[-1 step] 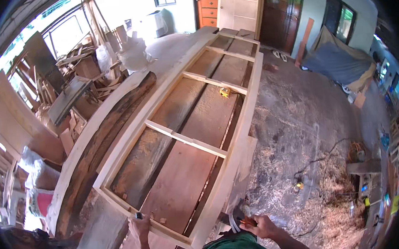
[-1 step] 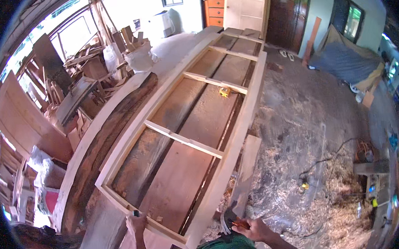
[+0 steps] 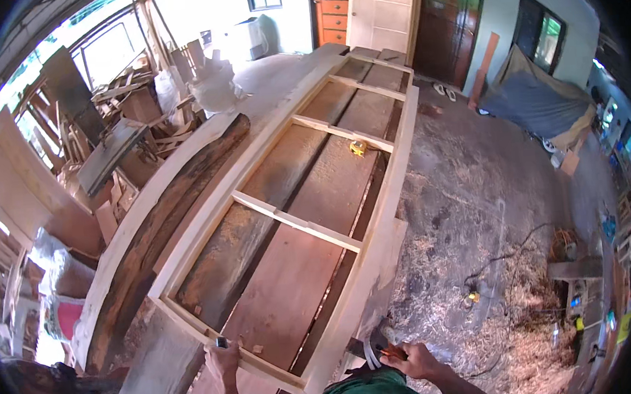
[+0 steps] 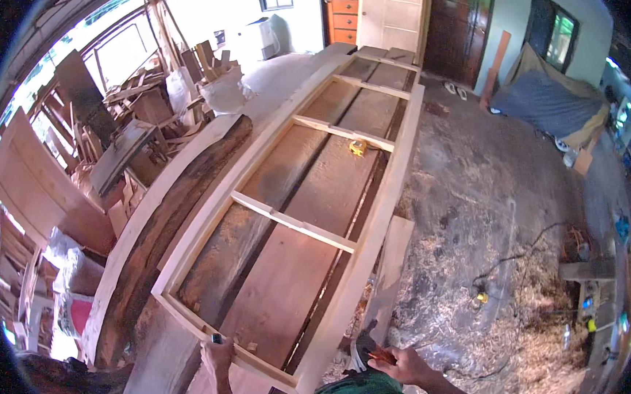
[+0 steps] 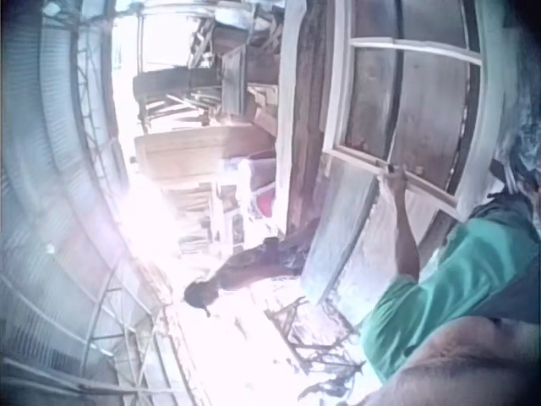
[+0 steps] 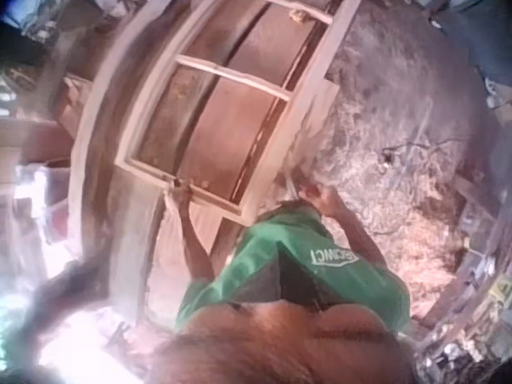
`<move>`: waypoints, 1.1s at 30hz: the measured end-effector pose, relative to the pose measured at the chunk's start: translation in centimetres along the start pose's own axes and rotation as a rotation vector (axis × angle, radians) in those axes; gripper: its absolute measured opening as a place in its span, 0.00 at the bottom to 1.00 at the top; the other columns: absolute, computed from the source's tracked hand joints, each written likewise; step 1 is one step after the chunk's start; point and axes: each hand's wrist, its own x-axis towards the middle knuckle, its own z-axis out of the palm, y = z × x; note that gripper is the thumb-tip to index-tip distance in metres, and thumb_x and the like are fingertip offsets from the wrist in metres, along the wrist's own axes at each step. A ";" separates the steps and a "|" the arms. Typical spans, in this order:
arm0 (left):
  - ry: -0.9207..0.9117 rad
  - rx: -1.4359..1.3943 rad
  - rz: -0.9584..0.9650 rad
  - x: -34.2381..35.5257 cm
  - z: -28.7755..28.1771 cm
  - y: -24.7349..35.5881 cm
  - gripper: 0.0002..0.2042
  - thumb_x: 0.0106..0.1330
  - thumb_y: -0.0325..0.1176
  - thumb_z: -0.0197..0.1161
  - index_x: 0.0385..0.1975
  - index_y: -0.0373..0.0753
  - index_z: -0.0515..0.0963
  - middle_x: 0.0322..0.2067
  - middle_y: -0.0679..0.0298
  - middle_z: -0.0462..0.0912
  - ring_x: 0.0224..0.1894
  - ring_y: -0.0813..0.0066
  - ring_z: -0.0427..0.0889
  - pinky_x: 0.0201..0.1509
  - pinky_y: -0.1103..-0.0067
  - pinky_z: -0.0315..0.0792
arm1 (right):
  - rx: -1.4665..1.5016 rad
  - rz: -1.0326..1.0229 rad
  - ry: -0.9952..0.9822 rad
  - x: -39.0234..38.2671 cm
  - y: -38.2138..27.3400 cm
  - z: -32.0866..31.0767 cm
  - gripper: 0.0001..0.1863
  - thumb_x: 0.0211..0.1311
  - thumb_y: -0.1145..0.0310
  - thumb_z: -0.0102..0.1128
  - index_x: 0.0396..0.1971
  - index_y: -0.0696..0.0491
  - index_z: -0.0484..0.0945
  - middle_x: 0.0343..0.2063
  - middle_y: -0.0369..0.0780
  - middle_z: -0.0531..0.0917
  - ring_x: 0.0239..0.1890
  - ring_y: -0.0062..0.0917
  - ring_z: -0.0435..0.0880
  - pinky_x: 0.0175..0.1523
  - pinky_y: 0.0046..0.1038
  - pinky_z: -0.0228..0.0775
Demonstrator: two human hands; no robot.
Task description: The recorder uses a chisel and hammer to refine the corners of a wooden frame in a workshop environment.
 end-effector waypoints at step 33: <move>-0.012 -0.054 -0.038 -0.9 -0.2 0.3 0.46 0.54 0.38 0.66 0.73 0.36 0.48 0.45 0.42 0.81 0.48 0.44 0.81 0.53 0.60 0.74 | 0.838 0.056 0.605 30.0 1.2 -4.0 0.15 0.55 0.59 0.71 0.28 0.53 0.76 0.24 0.33 0.74 0.26 0.20 0.72 0.30 0.27 0.64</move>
